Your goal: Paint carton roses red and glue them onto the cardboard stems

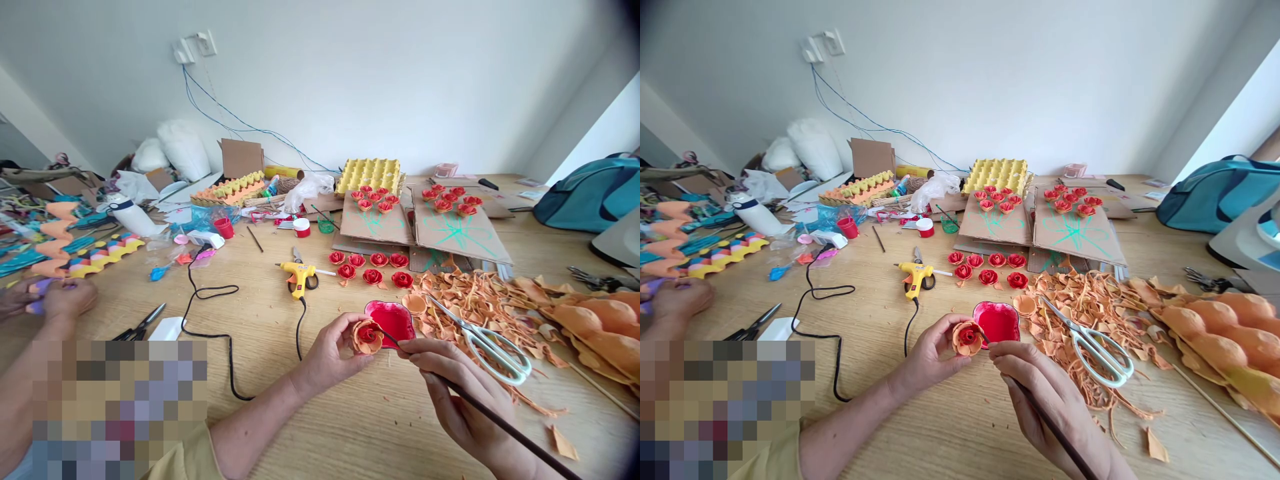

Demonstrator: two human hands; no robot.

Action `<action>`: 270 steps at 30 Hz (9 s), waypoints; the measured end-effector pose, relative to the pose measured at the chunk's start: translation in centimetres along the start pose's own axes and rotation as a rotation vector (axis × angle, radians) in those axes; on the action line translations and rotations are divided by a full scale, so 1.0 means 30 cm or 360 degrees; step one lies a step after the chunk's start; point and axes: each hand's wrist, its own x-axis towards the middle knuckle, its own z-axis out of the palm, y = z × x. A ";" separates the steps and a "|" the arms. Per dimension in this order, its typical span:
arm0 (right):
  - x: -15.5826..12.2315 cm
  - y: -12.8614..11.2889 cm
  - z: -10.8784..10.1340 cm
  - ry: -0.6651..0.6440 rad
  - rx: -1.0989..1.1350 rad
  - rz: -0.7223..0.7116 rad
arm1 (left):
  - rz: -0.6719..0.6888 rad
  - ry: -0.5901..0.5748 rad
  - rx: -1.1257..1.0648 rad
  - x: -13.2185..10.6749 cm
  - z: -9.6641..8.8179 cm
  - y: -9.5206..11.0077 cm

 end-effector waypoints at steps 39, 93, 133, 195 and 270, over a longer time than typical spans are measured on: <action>0.028 -0.013 -0.027 0.0153 -0.0021 0.0026 | 0.0015 0.0073 -0.0166 0.009 -0.002 -0.045; 0.045 0.025 -0.004 0.0222 -0.0340 0.0347 | 0.0081 0.0180 0.0069 0.018 -0.011 -0.017; -0.003 0.012 -0.003 -0.0001 0.0017 -0.0035 | 0.0076 0.0069 0.0148 0.007 0.003 -0.005; 0.032 0.024 0.025 0.0106 -0.0337 0.0300 | 0.0028 0.0312 0.0025 0.036 -0.006 -0.022; -0.012 -0.006 0.013 -0.0182 -0.0308 -0.0171 | 0.0129 0.0295 0.0266 0.012 0.004 -0.008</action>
